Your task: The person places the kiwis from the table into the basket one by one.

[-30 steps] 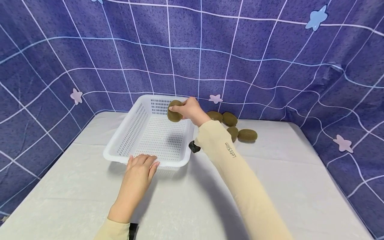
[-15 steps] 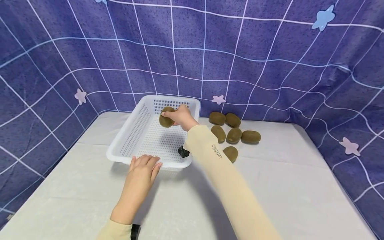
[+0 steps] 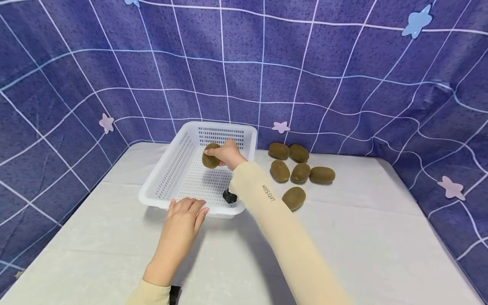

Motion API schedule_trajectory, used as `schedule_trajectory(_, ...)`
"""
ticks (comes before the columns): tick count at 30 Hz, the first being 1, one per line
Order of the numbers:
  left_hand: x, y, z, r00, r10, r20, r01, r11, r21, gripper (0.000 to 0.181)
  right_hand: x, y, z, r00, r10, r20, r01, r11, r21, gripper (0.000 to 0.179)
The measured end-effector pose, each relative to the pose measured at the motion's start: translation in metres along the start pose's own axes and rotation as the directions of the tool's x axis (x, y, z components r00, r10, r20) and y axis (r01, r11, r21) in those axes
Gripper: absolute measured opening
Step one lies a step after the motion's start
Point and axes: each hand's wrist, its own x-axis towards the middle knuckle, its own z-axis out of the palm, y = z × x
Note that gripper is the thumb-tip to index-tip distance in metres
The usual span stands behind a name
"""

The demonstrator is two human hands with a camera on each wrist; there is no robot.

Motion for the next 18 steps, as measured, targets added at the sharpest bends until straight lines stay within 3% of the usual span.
schedule_trajectory(10, -0.002, 0.0, 0.0, 1.0, -0.003, 0.001, 0.003, 1.0, -0.004, 0.023, 0.003, 0.008, 0.01, 0.997, 0.081, 0.004, -0.081, 0.997, -0.004, 0.06)
schedule_trajectory(18, -0.001, 0.002, -0.001, 1.0, -0.008, -0.005, 0.008, 1.0, -0.006, 0.023, 0.007, 0.02, 0.008, 0.996, 0.079, 0.04, -0.073, 0.988, -0.134, 0.047)
